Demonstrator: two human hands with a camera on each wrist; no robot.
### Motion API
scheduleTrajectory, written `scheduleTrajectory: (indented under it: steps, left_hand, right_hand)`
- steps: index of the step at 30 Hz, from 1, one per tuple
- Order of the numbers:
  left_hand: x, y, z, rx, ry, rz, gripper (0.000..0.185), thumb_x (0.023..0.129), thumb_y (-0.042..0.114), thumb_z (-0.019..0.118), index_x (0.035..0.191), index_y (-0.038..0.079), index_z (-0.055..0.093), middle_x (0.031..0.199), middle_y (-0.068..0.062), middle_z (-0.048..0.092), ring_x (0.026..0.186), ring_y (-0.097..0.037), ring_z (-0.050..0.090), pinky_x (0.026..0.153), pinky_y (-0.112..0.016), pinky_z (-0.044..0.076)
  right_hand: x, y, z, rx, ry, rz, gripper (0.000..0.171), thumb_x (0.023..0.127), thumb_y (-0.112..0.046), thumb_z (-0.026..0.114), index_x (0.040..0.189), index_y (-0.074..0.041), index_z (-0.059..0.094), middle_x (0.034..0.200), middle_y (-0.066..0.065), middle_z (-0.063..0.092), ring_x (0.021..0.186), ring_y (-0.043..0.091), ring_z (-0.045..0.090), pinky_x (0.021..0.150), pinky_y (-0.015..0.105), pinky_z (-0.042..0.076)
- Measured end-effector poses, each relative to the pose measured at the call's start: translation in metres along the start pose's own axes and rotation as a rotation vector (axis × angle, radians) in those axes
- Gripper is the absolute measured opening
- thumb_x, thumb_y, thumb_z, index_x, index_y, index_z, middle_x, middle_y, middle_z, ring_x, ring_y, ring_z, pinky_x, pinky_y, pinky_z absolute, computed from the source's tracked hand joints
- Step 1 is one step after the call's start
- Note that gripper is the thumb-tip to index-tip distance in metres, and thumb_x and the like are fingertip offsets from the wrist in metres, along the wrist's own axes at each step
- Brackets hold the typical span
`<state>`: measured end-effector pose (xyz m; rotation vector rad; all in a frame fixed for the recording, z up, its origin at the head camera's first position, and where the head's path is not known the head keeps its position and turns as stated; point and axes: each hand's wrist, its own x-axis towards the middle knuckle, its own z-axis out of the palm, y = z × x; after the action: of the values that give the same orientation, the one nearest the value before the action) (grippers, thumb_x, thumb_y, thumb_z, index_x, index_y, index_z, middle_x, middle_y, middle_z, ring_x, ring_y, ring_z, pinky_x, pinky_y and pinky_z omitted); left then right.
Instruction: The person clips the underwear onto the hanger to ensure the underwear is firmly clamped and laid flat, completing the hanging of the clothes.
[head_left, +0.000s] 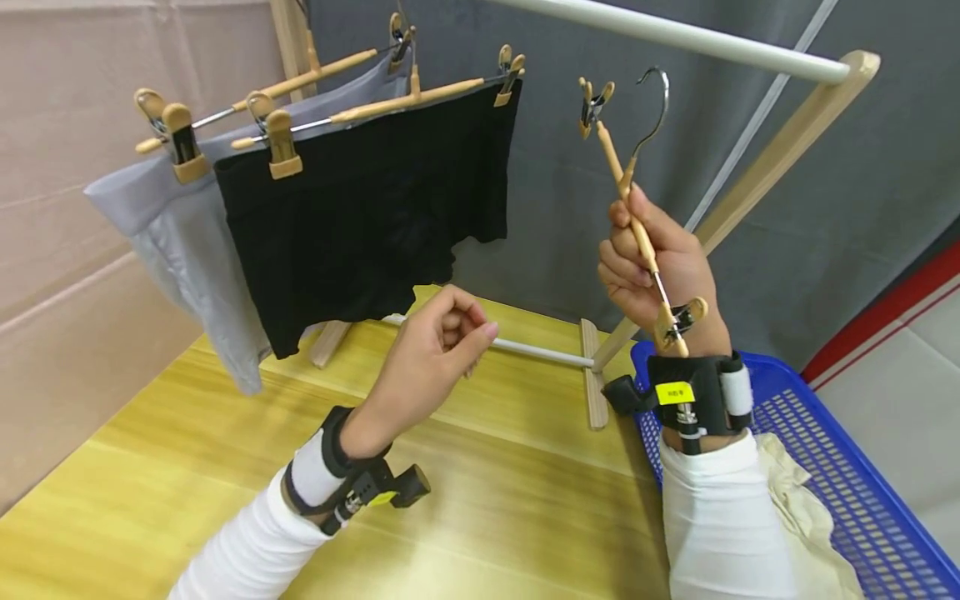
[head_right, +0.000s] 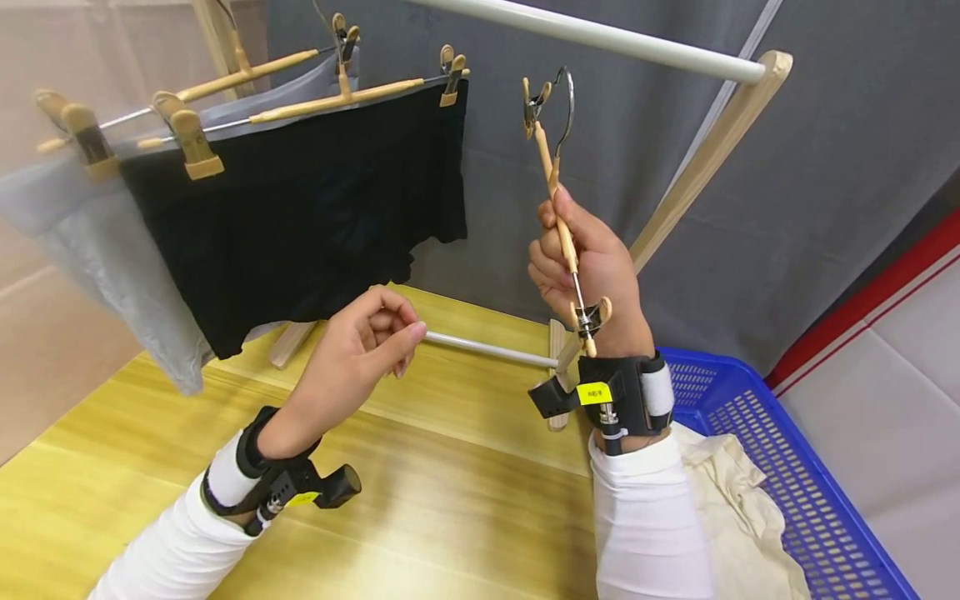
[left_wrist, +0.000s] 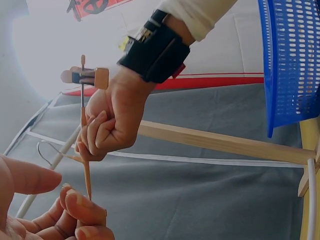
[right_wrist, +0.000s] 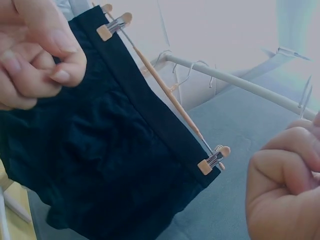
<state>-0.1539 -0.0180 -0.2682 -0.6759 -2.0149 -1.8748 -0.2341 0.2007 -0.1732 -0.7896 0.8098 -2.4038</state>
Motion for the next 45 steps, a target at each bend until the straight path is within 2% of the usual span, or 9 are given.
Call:
scheduleTrajectory:
  steps: [8, 18, 25, 29, 34, 37, 42, 45]
  left_hand:
    - [0.005, -0.002, -0.005, -0.057, 0.006, 0.023, 0.011, 0.095, 0.007, 0.060, 0.099, 0.000, 0.053, 0.069, -0.012, 0.053, 0.057, -0.024, 0.049, 0.054, -0.027, 0.043]
    - [0.004, -0.001, -0.010, -0.050, 0.012, -0.013, 0.011, 0.095, 0.009, 0.060, 0.100, 0.001, 0.053, 0.070, -0.012, 0.053, 0.058, -0.024, 0.049, 0.055, -0.027, 0.043]
    - [0.009, -0.001, -0.009, -0.048, -0.004, 0.002, 0.013, 0.094, 0.011, 0.062, 0.099, 0.002, 0.054, 0.071, -0.014, 0.055, 0.059, -0.025, 0.050, 0.054, -0.029, 0.044]
    - [0.009, -0.001, -0.013, -0.040, -0.006, -0.021, 0.013, 0.095, 0.012, 0.062, 0.099, 0.002, 0.054, 0.073, -0.018, 0.055, 0.059, -0.026, 0.051, 0.055, -0.029, 0.045]
    - [0.009, -0.001, -0.020, -0.066, -0.003, -0.049, 0.014, 0.095, 0.015, 0.061, 0.099, 0.003, 0.054, 0.073, -0.018, 0.054, 0.060, -0.027, 0.050, 0.056, -0.030, 0.045]
    - [0.009, -0.002, -0.022, -0.077, -0.004, -0.033, 0.016, 0.096, 0.017, 0.059, 0.098, 0.002, 0.053, 0.071, -0.015, 0.053, 0.060, -0.027, 0.050, 0.055, -0.031, 0.045]
    - [0.009, -0.008, -0.026, -0.074, 0.001, 0.008, 0.018, 0.099, 0.018, 0.055, 0.096, -0.001, 0.055, 0.069, -0.015, 0.054, 0.057, -0.027, 0.050, 0.052, -0.030, 0.044]
    - [0.010, -0.013, -0.028, -0.050, -0.005, -0.017, 0.021, 0.098, 0.018, 0.056, 0.091, -0.002, 0.055, 0.067, -0.015, 0.055, 0.055, -0.026, 0.050, 0.051, -0.030, 0.044]
  right_hand:
    - [-0.007, 0.018, -0.013, -0.039, -0.007, -0.016, 0.040, 0.107, -0.016, 0.028, 0.084, 0.006, 0.052, 0.052, 0.002, 0.029, 0.043, 0.011, 0.016, 0.041, 0.019, 0.011]
    - [-0.019, 0.049, -0.042, -0.242, -0.010, -0.021, 0.039, 0.107, -0.013, 0.026, 0.086, 0.001, 0.056, 0.053, 0.001, 0.030, 0.044, 0.013, 0.019, 0.041, 0.022, 0.013]
    - [-0.032, 0.062, -0.049, -0.404, 0.080, -0.023, 0.031, 0.104, -0.014, 0.039, 0.084, -0.003, 0.060, 0.054, -0.002, 0.041, 0.044, 0.011, 0.031, 0.043, 0.024, 0.016]
    - [-0.038, 0.070, -0.053, -0.481, 0.096, 0.009, 0.030, 0.104, -0.015, 0.041, 0.083, -0.005, 0.060, 0.054, -0.003, 0.037, 0.045, 0.008, 0.035, 0.044, 0.025, 0.016]
    - [-0.042, 0.078, -0.054, -0.561, 0.093, 0.024, 0.029, 0.104, -0.015, 0.040, 0.083, -0.005, 0.058, 0.055, -0.003, 0.032, 0.045, 0.008, 0.029, 0.044, 0.025, 0.014]
    - [-0.044, 0.083, -0.051, -0.652, 0.139, 0.026, 0.027, 0.103, -0.016, 0.044, 0.083, -0.006, 0.058, 0.054, -0.004, 0.035, 0.044, 0.007, 0.031, 0.043, 0.025, 0.017]
    - [-0.049, 0.093, -0.044, -0.879, 0.236, 0.045, 0.026, 0.101, -0.018, 0.051, 0.079, -0.004, 0.057, 0.053, 0.000, 0.039, 0.044, 0.011, 0.034, 0.041, 0.025, 0.023]
    - [-0.054, 0.098, -0.042, -0.962, 0.272, 0.079, 0.028, 0.100, -0.021, 0.053, 0.079, -0.003, 0.055, 0.054, 0.002, 0.038, 0.044, 0.013, 0.032, 0.040, 0.025, 0.023]
